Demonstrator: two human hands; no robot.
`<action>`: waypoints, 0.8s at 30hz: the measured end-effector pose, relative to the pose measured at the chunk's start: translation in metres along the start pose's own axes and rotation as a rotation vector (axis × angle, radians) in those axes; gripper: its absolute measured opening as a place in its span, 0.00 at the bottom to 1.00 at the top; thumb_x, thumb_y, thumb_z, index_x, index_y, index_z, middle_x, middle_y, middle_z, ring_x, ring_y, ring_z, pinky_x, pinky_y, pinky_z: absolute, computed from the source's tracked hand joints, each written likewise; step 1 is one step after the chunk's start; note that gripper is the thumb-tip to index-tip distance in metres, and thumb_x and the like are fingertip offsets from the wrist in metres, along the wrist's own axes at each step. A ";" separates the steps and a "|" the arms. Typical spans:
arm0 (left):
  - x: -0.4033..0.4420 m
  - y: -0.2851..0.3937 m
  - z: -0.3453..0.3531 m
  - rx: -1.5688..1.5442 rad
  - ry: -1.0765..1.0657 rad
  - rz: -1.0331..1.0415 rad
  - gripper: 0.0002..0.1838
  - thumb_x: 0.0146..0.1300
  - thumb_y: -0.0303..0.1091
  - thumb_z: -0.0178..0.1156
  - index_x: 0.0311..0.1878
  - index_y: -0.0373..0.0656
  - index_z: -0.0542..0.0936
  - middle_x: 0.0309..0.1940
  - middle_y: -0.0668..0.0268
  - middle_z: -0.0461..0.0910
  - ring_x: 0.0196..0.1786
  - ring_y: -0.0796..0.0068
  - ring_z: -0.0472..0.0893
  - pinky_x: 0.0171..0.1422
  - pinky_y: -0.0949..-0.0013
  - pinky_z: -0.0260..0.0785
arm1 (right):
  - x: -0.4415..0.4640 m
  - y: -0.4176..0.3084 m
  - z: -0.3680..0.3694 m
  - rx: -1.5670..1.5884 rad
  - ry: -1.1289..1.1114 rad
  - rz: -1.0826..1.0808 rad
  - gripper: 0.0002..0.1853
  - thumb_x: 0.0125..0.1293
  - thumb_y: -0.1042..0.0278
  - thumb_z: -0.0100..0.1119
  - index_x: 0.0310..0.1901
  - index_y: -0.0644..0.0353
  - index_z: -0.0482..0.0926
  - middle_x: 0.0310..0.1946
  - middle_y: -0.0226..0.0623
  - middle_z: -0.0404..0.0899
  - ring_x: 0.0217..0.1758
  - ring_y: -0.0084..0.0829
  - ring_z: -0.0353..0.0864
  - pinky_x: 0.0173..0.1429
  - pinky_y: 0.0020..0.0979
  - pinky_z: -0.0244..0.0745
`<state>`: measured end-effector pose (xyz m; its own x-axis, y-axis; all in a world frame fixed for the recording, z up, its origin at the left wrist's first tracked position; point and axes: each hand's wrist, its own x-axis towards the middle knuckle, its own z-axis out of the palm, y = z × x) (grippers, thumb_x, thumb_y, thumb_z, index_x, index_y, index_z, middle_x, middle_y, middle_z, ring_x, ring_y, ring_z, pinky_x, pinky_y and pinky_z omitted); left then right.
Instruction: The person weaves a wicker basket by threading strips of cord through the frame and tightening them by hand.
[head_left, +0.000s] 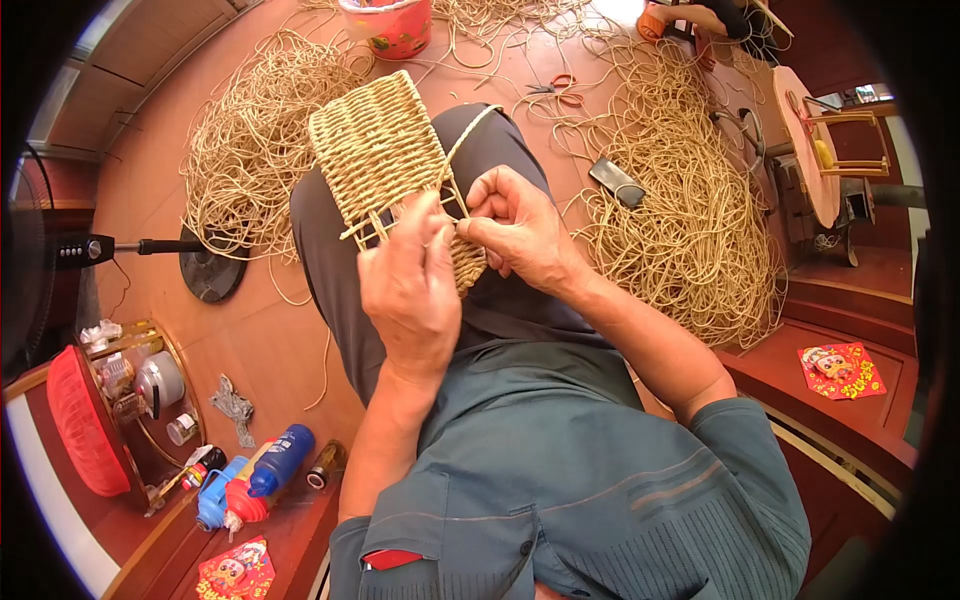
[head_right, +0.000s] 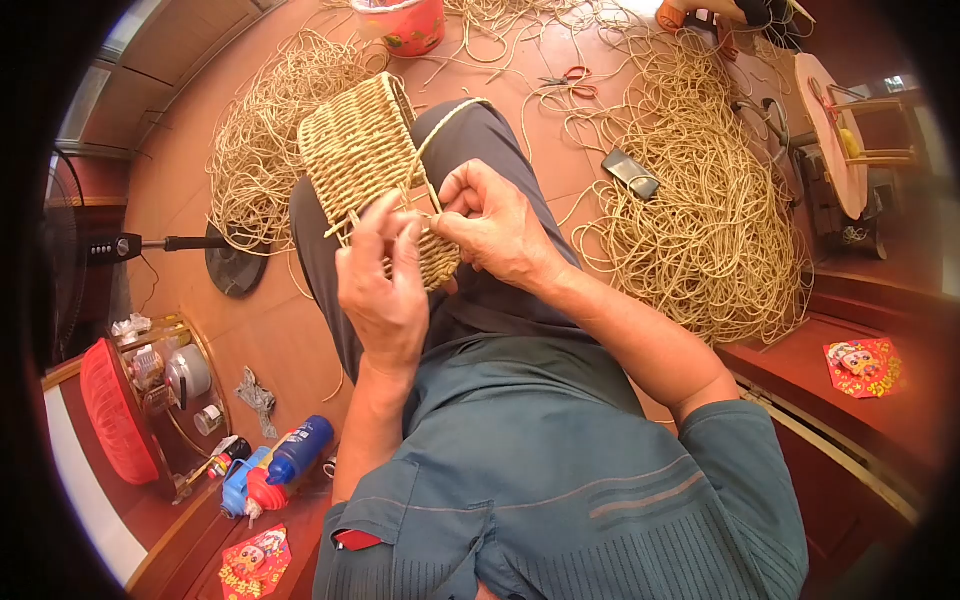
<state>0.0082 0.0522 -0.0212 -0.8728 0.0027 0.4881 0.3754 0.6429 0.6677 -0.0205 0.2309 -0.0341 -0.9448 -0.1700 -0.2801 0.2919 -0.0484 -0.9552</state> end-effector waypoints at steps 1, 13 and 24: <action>-0.004 0.001 0.000 0.077 -0.036 0.043 0.23 0.76 0.25 0.72 0.72 0.47 0.86 0.51 0.66 0.93 0.42 0.65 0.86 0.55 0.60 0.73 | 0.000 -0.001 0.000 -0.007 0.002 -0.004 0.17 0.77 0.66 0.75 0.56 0.61 0.77 0.35 0.31 0.88 0.26 0.17 0.81 0.27 0.24 0.76; -0.006 0.021 0.005 0.271 -0.303 0.136 0.36 0.69 0.19 0.63 0.82 0.44 0.79 0.59 0.57 0.91 0.51 0.57 0.88 0.57 0.55 0.72 | -0.007 -0.008 -0.008 -0.074 -0.013 0.017 0.21 0.82 0.64 0.66 0.69 0.62 0.75 0.41 0.36 0.91 0.31 0.21 0.87 0.31 0.28 0.83; 0.004 0.008 0.003 0.045 -0.341 0.049 0.36 0.72 0.18 0.59 0.84 0.43 0.75 0.54 0.56 0.89 0.48 0.52 0.87 0.52 0.53 0.67 | 0.010 -0.018 -0.017 -0.036 -0.130 0.056 0.26 0.84 0.73 0.62 0.78 0.66 0.73 0.44 0.35 0.91 0.31 0.20 0.87 0.29 0.27 0.82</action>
<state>0.0070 0.0596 -0.0157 -0.9111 0.2853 0.2974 0.4115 0.6688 0.6192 -0.0380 0.2472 -0.0212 -0.8991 -0.2978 -0.3208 0.3363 -0.0006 -0.9418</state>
